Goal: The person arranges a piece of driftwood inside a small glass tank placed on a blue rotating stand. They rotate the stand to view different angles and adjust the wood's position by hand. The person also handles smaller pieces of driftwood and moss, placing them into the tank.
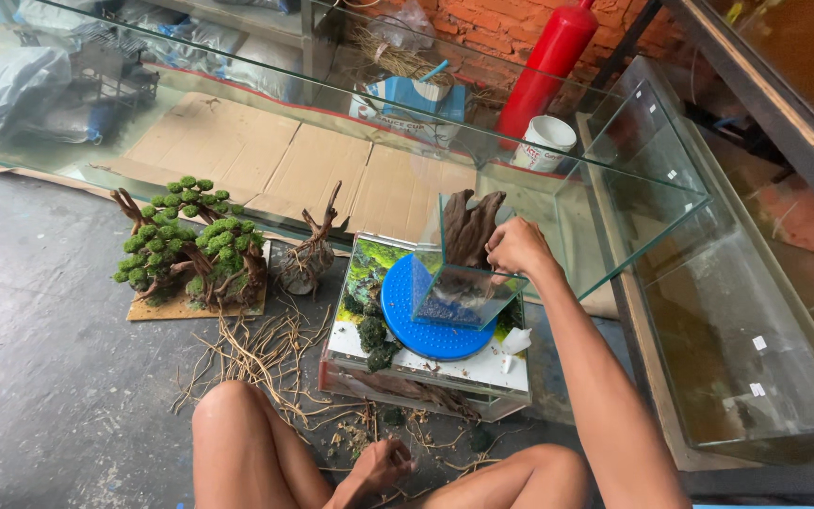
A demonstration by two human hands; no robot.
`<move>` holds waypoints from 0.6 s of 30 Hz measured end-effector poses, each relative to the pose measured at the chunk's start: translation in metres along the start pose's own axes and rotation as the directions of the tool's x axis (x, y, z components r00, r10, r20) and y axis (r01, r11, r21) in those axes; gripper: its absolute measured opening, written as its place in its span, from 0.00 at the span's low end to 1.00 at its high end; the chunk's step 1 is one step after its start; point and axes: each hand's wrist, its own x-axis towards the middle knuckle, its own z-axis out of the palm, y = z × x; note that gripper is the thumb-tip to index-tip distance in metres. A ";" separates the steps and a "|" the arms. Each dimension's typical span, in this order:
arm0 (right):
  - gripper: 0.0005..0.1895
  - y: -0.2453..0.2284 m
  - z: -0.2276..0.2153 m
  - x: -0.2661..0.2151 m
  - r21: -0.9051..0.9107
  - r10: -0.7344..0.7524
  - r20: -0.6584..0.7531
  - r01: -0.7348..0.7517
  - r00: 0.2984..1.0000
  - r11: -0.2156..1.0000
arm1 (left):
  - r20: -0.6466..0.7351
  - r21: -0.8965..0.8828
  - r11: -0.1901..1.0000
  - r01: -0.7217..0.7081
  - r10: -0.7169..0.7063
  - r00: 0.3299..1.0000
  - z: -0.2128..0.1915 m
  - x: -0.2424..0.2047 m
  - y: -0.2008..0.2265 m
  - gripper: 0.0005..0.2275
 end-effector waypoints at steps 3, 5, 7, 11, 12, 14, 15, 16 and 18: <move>0.10 -0.003 0.002 0.003 -0.021 0.012 0.016 -0.011 1.000 1.000 | 0.001 0.084 0.994 0.065 -0.065 0.998 0.004 0.002 -0.003 0.10; 0.07 -0.012 -0.002 -0.009 0.029 0.039 0.060 -0.040 0.997 0.999 | 0.005 0.101 0.994 0.041 -0.041 0.999 0.004 0.001 -0.007 0.12; 0.06 -0.014 -0.005 -0.011 0.077 0.065 0.101 -0.073 0.993 0.994 | 0.009 0.119 0.993 0.012 -0.013 1.000 0.004 0.002 -0.008 0.14; 0.02 -0.008 -0.005 -0.008 0.180 0.020 0.111 -0.040 0.994 0.983 | 0.039 0.162 0.987 0.007 -0.014 0.999 0.005 0.005 -0.011 0.15; 0.05 -0.008 -0.006 -0.009 0.239 0.009 0.119 -0.037 0.993 0.970 | 0.028 0.164 0.986 -0.004 0.000 1.000 0.006 0.006 -0.012 0.15; 0.05 -0.005 -0.004 -0.006 0.227 0.000 0.094 -0.021 0.996 0.974 | 0.041 0.170 0.985 0.010 -0.018 0.999 0.006 0.006 -0.013 0.15; 0.05 -0.003 -0.003 -0.004 0.214 -0.009 0.069 -0.006 0.998 0.977 | 0.054 0.176 0.984 0.026 -0.036 0.998 0.006 0.006 -0.013 0.15; 0.05 -0.001 -0.002 -0.005 0.215 -0.010 0.067 -0.005 0.998 0.977 | 0.053 0.178 0.984 0.025 -0.035 0.998 0.007 0.006 -0.015 0.15; 0.02 0.001 0.000 -0.006 0.222 -0.045 0.062 0.030 0.997 0.975 | 0.033 0.153 0.988 -0.007 0.002 0.999 0.009 0.006 -0.017 0.14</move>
